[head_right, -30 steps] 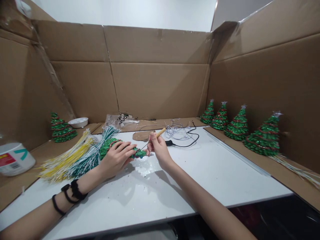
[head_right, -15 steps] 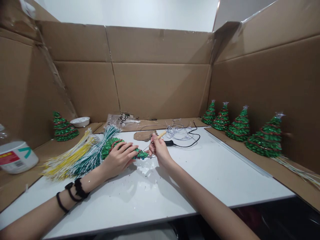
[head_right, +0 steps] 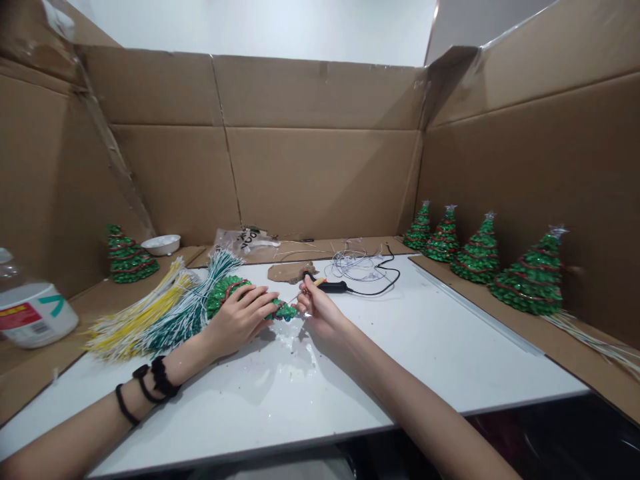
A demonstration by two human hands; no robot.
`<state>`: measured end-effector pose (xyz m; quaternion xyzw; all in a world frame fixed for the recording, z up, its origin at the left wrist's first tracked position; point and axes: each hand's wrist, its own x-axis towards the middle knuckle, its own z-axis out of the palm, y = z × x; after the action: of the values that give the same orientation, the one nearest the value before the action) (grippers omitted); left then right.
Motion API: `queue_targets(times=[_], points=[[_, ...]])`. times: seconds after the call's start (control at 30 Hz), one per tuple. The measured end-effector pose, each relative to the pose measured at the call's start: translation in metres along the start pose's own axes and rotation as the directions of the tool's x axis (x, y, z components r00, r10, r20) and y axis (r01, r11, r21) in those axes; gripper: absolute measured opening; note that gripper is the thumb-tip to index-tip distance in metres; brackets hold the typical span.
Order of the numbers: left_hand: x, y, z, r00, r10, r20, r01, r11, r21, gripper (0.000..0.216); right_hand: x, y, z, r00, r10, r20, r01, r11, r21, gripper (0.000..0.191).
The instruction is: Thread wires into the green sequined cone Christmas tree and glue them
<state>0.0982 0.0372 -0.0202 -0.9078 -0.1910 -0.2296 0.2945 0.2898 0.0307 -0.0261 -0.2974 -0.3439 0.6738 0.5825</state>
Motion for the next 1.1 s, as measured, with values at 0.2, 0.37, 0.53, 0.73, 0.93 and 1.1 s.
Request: queue_targets(times=[0.2,0.37,0.53,0.73,0.93,1.1], points=[[0.0020,0.0000,-0.0011,1.000,-0.018,-0.005,0.018,1.000,0.013,0.026,-0.0006,-0.0060,-0.0004,0.990,-0.144,-0.007,0.143,0.989,-0.048,0.045],[0.0028,0.0001,-0.0015,1.000,-0.012,-0.023,0.012,1.000,0.005,0.024,-0.0024,-0.0085,0.0019,0.959,-0.283,-0.023,0.274,0.945,-0.178,0.046],[0.0035,0.0013,-0.0019,1.000,0.000,-0.022,0.000,1.000,0.006,0.023,-0.0028,-0.0064,0.0020,0.928,-0.371,0.017,0.360,0.888,-0.285,0.043],[0.0028,0.0015,0.0009,0.999,0.018,-0.026,-0.018,1.000,0.016,0.022,-0.0034,-0.0067,0.0002,0.916,-0.393,0.081,0.393,0.839,-0.377,0.041],[0.0010,0.0019,0.0047,0.999,0.041,-0.017,-0.041,0.999,0.034,0.022,-0.0012,-0.0038,-0.0013,0.923,-0.380,0.063,0.372,0.836,-0.404,0.041],[0.0002,0.0023,0.0080,0.999,0.036,-0.008,-0.036,0.999,0.041,0.023,0.0017,0.0002,-0.0020,0.926,-0.376,0.032,0.359,0.852,-0.382,0.043]])
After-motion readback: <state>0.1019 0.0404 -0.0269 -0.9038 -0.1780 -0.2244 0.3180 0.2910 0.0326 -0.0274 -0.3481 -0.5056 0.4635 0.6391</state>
